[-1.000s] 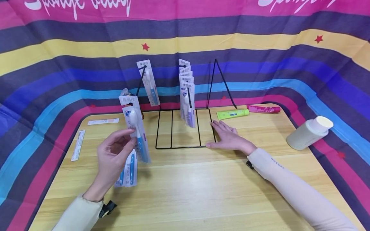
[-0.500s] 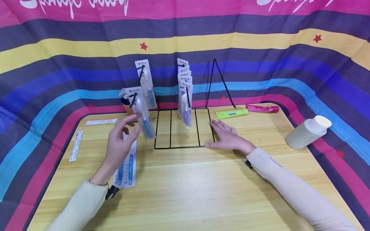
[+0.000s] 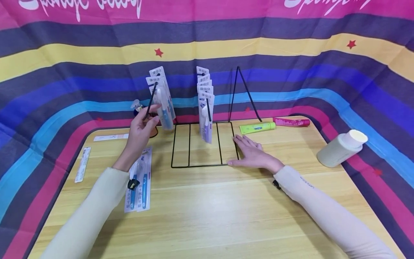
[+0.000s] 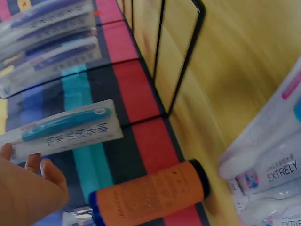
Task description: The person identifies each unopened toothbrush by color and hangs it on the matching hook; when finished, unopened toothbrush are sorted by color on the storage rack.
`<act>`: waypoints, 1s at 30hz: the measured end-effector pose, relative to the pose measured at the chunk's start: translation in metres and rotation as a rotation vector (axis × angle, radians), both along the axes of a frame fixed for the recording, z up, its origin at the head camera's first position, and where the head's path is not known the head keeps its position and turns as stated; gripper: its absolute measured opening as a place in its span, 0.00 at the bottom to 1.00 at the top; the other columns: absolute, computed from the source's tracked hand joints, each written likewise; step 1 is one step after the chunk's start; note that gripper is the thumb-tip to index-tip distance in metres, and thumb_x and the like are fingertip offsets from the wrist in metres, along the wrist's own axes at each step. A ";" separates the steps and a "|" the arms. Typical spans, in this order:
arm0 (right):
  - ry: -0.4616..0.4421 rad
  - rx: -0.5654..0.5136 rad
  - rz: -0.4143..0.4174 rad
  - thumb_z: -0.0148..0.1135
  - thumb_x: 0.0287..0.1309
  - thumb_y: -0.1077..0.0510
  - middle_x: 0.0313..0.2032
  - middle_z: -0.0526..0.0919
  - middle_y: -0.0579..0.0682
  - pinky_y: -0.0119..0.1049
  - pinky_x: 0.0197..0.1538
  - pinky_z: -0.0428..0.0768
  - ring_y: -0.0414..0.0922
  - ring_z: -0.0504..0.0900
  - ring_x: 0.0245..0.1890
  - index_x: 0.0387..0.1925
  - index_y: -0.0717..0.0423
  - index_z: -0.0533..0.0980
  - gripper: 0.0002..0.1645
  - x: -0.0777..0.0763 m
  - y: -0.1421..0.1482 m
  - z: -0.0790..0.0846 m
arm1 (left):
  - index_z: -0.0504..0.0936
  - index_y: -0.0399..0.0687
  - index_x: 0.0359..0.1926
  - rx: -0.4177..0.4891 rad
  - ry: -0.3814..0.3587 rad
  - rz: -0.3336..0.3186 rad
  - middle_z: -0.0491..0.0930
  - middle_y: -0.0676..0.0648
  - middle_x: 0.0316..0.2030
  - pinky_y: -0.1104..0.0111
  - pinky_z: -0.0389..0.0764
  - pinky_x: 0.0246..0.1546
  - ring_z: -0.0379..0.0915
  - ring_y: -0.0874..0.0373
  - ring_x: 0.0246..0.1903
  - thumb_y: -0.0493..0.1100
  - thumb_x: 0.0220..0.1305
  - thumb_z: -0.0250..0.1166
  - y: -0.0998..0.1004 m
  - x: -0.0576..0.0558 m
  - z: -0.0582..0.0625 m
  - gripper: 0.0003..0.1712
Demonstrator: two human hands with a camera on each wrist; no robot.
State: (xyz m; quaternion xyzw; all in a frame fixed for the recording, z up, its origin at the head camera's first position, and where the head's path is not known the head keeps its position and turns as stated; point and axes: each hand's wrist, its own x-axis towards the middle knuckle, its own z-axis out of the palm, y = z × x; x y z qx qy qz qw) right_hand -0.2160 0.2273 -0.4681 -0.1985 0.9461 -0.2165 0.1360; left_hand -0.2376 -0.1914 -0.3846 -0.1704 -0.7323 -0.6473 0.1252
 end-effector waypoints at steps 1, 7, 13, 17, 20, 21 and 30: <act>-0.004 -0.006 0.001 0.66 0.65 0.21 0.88 0.41 0.56 0.75 0.77 0.42 0.61 0.36 0.86 0.90 0.54 0.43 0.72 0.000 -0.001 0.000 | 0.80 0.41 0.73 0.001 0.002 0.005 0.78 0.43 0.60 0.69 0.69 0.40 0.66 0.55 0.46 0.39 0.84 0.59 -0.001 -0.002 -0.002 0.22; -0.013 -0.012 0.004 0.67 0.65 0.22 0.88 0.40 0.56 0.77 0.76 0.39 0.62 0.36 0.86 0.90 0.53 0.43 0.72 0.001 -0.001 0.000 | 0.80 0.39 0.72 -0.008 0.009 0.056 0.80 0.47 0.60 0.71 0.73 0.47 0.70 0.56 0.50 0.37 0.83 0.60 -0.014 0.001 -0.014 0.22; -0.013 -0.014 0.006 0.67 0.65 0.22 0.88 0.40 0.57 0.78 0.76 0.38 0.63 0.36 0.86 0.90 0.54 0.43 0.72 0.000 0.001 -0.001 | 0.74 0.44 0.78 -0.186 -0.110 0.144 0.80 0.40 0.64 0.69 0.72 0.57 0.73 0.60 0.58 0.42 0.85 0.60 -0.036 0.035 -0.018 0.26; -0.012 -0.006 0.010 0.66 0.65 0.22 0.88 0.40 0.57 0.78 0.76 0.38 0.63 0.36 0.86 0.90 0.54 0.43 0.72 0.000 0.000 -0.001 | 0.67 0.55 0.84 -0.300 -0.286 0.162 0.74 0.37 0.70 0.66 0.71 0.59 0.69 0.55 0.63 0.51 0.85 0.60 -0.056 0.063 -0.021 0.33; -0.013 0.000 0.006 0.65 0.66 0.22 0.88 0.40 0.57 0.77 0.76 0.38 0.63 0.35 0.86 0.89 0.55 0.42 0.72 0.000 0.001 -0.001 | 0.63 0.56 0.86 -0.348 -0.409 0.151 0.68 0.34 0.74 0.57 0.73 0.62 0.66 0.45 0.68 0.53 0.84 0.62 -0.069 0.080 -0.029 0.36; -0.013 0.000 0.004 0.66 0.66 0.22 0.88 0.40 0.57 0.77 0.76 0.39 0.63 0.36 0.86 0.89 0.55 0.43 0.72 0.001 0.001 -0.001 | 0.63 0.55 0.86 -0.363 -0.442 0.144 0.67 0.32 0.74 0.53 0.73 0.63 0.66 0.41 0.69 0.52 0.84 0.62 -0.072 0.085 -0.033 0.37; -0.016 -0.005 -0.002 0.66 0.65 0.22 0.88 0.41 0.58 0.76 0.77 0.39 0.62 0.35 0.86 0.89 0.55 0.43 0.72 0.003 0.000 0.002 | 0.65 0.41 0.83 -0.636 -0.585 0.172 0.67 0.27 0.62 0.45 0.71 0.52 0.66 0.35 0.55 0.33 0.75 0.66 -0.076 0.111 -0.065 0.39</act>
